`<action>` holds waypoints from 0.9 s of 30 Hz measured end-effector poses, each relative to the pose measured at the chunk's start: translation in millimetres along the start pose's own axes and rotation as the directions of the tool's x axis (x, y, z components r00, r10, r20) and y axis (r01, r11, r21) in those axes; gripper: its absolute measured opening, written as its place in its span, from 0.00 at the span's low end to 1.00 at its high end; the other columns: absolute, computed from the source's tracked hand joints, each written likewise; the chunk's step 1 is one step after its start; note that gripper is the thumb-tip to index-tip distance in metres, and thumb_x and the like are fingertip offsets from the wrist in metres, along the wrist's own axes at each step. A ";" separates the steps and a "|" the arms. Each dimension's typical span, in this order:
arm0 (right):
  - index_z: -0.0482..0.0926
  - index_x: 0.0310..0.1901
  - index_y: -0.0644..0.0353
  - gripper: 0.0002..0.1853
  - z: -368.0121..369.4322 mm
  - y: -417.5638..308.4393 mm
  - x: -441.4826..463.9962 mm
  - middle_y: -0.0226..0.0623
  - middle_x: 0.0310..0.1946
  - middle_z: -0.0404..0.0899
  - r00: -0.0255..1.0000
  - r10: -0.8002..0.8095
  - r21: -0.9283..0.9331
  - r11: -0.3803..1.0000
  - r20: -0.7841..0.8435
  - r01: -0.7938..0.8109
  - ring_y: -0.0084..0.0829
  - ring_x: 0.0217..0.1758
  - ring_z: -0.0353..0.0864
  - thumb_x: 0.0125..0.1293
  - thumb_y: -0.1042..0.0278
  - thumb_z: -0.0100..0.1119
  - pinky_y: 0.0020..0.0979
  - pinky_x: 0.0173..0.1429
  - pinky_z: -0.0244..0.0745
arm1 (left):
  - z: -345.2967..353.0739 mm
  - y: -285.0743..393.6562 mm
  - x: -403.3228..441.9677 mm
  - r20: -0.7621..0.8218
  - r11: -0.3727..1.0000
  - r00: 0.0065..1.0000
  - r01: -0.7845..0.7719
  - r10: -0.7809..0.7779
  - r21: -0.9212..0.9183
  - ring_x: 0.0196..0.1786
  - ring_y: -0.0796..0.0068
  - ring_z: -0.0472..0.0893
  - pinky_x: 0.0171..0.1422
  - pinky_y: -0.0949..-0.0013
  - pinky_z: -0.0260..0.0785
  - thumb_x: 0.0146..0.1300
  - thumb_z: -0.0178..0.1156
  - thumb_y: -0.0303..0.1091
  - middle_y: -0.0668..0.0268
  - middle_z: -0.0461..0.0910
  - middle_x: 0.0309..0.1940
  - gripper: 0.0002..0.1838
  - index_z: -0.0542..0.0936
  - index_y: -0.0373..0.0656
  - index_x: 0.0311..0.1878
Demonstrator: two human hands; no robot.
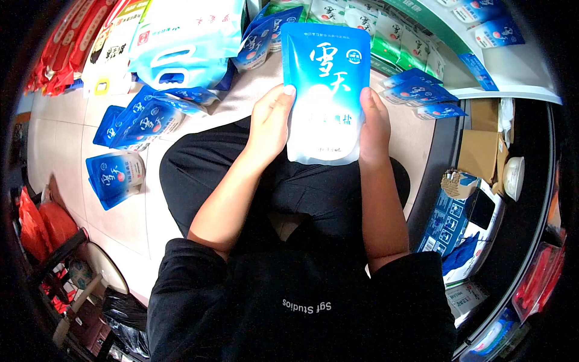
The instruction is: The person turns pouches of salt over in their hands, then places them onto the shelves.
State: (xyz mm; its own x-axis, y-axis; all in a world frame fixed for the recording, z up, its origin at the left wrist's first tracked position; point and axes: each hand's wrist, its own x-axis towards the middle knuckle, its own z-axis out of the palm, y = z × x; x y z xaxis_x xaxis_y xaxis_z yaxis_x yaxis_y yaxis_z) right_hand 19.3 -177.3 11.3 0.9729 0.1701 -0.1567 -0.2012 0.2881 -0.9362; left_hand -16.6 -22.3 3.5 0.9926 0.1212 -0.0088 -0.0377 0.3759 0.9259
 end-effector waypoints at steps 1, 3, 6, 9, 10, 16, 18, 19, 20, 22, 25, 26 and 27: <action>0.70 0.43 0.69 0.21 -0.5 1.1 0.2 0.36 0.36 0.74 1.000 0.017 0.037 0.999 0.009 -0.017 0.23 0.37 0.73 0.64 0.55 0.43 0.22 0.42 0.68 | 1.6 2.1 -0.6 -0.001 1.000 1.000 0.000 0.000 -0.001 0.32 0.82 0.72 0.38 0.78 0.64 0.66 0.42 0.42 0.66 0.76 0.30 0.20 0.74 0.32 0.39; 0.70 0.43 0.69 0.21 -0.6 2.5 2.0 0.37 0.36 0.74 0.999 0.034 0.073 0.997 0.020 -0.035 0.23 0.37 0.73 0.64 0.55 0.43 0.23 0.43 0.68 | 4.0 5.6 -1.9 -0.050 0.999 0.999 0.013 -0.015 -0.033 0.31 0.83 0.71 0.36 0.79 0.63 0.66 0.43 0.41 0.67 0.75 0.29 0.18 0.74 0.33 0.37; 0.71 0.44 0.68 0.19 1.6 7.3 9.0 0.36 0.37 0.75 0.990 0.138 0.129 0.981 0.042 -0.142 0.24 0.38 0.74 0.65 0.57 0.43 0.23 0.45 0.68 | -1.9 4.5 -1.2 -0.029 0.999 0.999 -0.039 0.039 0.002 0.28 0.87 0.69 0.32 0.81 0.61 0.65 0.45 0.40 0.71 0.74 0.25 0.16 0.74 0.36 0.32; 0.71 0.44 0.66 0.17 2.4 19.9 13.6 0.36 0.37 0.75 0.979 0.187 0.114 0.974 0.083 -0.196 0.23 0.39 0.74 0.65 0.59 0.42 0.24 0.46 0.68 | -5.6 2.5 -1.3 -0.037 0.989 0.997 -0.068 0.073 0.129 0.25 0.90 0.65 0.28 0.83 0.57 0.64 0.48 0.38 0.75 0.71 0.21 0.15 0.72 0.39 0.25; 0.71 0.44 0.66 0.17 2.7 22.2 13.8 0.36 0.37 0.76 0.972 0.215 0.113 0.968 0.099 -0.226 0.23 0.39 0.74 0.65 0.60 0.42 0.23 0.46 0.68 | -4.4 4.6 -2.6 -0.040 0.989 0.996 -0.069 0.074 0.128 0.25 0.90 0.65 0.28 0.83 0.57 0.64 0.48 0.38 0.75 0.71 0.21 0.15 0.72 0.39 0.25; 0.71 0.45 0.63 0.18 15.4 28.1 9.1 0.35 0.37 0.76 0.942 0.316 0.058 0.944 0.112 -0.324 0.22 0.39 0.74 0.66 0.57 0.38 0.24 0.46 0.68 | -2.1 8.3 -7.1 -0.080 0.987 0.993 -0.073 0.085 0.142 0.21 0.92 0.61 0.22 0.82 0.52 0.60 0.54 0.33 0.78 0.66 0.15 0.16 0.68 0.41 0.16; 0.72 0.44 0.62 0.18 19.7 31.0 7.2 0.35 0.37 0.76 0.929 0.360 0.064 0.928 0.091 -0.366 0.22 0.39 0.74 0.66 0.56 0.39 0.24 0.45 0.68 | 0.4 7.2 -9.1 -0.080 0.963 0.988 -0.112 0.135 0.247 0.19 0.92 0.59 0.21 0.82 0.50 0.58 0.56 0.31 0.78 0.64 0.13 0.17 0.66 0.41 0.14; 0.72 0.44 0.61 0.18 21.9 32.6 6.6 0.34 0.37 0.76 0.914 0.401 0.074 0.911 0.069 -0.405 0.22 0.39 0.74 0.66 0.55 0.39 0.25 0.45 0.68 | 0.8 3.7 -8.7 -0.075 0.956 0.981 -0.157 0.180 0.247 0.19 0.92 0.58 0.20 0.82 0.50 0.56 0.57 0.29 0.78 0.64 0.12 0.17 0.66 0.41 0.14; 0.73 0.41 0.58 0.19 24.3 33.5 7.2 0.33 0.34 0.75 0.897 0.431 0.085 0.894 0.096 -0.439 0.22 0.36 0.73 0.65 0.51 0.40 0.25 0.43 0.68 | 1.4 2.5 -9.3 -0.068 0.950 0.980 -0.163 0.187 0.265 0.18 0.92 0.59 0.20 0.82 0.51 0.56 0.57 0.29 0.77 0.64 0.12 0.17 0.66 0.40 0.14; 0.72 0.40 0.57 0.19 19.9 47.4 9.9 0.31 0.32 0.74 0.862 0.491 0.116 0.855 0.128 -0.505 0.22 0.34 0.72 0.64 0.49 0.40 0.25 0.41 0.68 | 4.1 1.0 -10.9 -0.037 0.938 0.983 -0.158 0.178 0.308 0.19 0.92 0.60 0.21 0.82 0.52 0.56 0.57 0.28 0.78 0.65 0.13 0.16 0.66 0.41 0.15; 0.71 0.32 0.53 0.19 25.6 50.2 6.2 0.28 0.25 0.69 0.841 0.520 0.198 0.818 0.146 -0.540 0.21 0.28 0.69 0.63 0.45 0.40 0.25 0.35 0.66 | 11.6 0.9 -15.7 0.051 0.932 0.991 -0.137 0.127 0.337 0.20 0.91 0.63 0.24 0.82 0.56 0.55 0.58 0.27 0.76 0.69 0.15 0.15 0.67 0.41 0.16; 0.71 0.31 0.53 0.19 28.8 49.4 5.0 0.27 0.24 0.69 0.857 0.498 0.234 0.824 0.131 -0.515 0.21 0.27 0.68 0.63 0.46 0.40 0.25 0.35 0.66 | 12.2 1.9 -16.8 0.088 0.919 0.987 -0.156 0.132 0.362 0.20 0.90 0.63 0.24 0.82 0.56 0.55 0.58 0.27 0.75 0.69 0.14 0.14 0.67 0.40 0.16; 0.71 0.31 0.53 0.19 29.8 49.1 4.2 0.27 0.24 0.69 0.872 0.476 0.268 0.830 0.117 -0.489 0.21 0.27 0.68 0.63 0.46 0.41 0.24 0.34 0.66 | 12.3 2.2 -17.4 0.126 0.906 0.982 -0.176 0.137 0.386 0.20 0.90 0.63 0.24 0.81 0.56 0.55 0.58 0.27 0.75 0.69 0.14 0.14 0.67 0.40 0.16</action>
State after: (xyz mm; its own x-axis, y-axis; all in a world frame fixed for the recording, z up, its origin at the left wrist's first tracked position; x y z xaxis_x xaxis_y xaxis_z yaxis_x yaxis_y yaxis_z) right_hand 10.2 -134.3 -26.0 0.7388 0.3953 -0.5457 -0.6736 0.4086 -0.6159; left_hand -32.5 -34.9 10.3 0.9846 0.0551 0.1661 -0.1643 -0.0356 0.9858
